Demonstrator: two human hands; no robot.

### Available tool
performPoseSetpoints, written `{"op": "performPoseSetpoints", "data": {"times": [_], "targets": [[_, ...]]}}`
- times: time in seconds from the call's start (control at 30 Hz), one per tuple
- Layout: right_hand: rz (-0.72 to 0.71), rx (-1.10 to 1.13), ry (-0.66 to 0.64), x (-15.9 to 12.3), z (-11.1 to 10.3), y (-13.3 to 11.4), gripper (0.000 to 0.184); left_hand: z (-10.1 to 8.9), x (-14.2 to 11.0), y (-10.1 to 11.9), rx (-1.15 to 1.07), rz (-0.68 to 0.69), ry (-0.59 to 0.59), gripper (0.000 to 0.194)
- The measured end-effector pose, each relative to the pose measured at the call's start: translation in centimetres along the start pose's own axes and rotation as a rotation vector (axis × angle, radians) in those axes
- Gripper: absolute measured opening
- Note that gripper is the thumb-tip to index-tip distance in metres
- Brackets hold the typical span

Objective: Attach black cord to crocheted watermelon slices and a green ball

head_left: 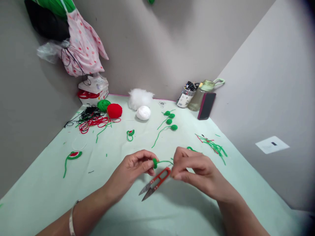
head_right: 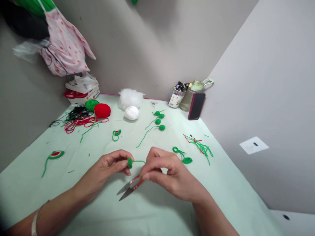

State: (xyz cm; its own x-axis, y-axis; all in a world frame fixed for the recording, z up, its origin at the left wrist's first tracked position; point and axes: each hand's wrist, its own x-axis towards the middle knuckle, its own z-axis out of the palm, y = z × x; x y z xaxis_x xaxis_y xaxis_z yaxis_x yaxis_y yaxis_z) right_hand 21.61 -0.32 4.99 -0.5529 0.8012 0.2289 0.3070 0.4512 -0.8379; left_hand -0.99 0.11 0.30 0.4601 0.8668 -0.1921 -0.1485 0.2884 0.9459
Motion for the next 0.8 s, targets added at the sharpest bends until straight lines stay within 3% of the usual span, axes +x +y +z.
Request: {"op": "performPoseSetpoints", "data": {"times": [0.07, 0.27, 0.8], "targets": [[0.004, 0.067, -0.036, -0.1, -0.3, -0.3, 0.01, -0.1, 0.0, -0.1, 0.046, 0.007, 0.015, 0.021], [0.021, -0.135, 0.14, 0.4, 0.8, 0.4, 0.013, 0.0, 0.0, 0.0, 0.048, 0.006, 0.029, 0.019], [-0.031, -0.296, 0.098, 0.1, 1.1, 0.6, 0.016, 0.1, -0.1, 0.1, 0.055, 0.015, 0.03, 0.018]]}}
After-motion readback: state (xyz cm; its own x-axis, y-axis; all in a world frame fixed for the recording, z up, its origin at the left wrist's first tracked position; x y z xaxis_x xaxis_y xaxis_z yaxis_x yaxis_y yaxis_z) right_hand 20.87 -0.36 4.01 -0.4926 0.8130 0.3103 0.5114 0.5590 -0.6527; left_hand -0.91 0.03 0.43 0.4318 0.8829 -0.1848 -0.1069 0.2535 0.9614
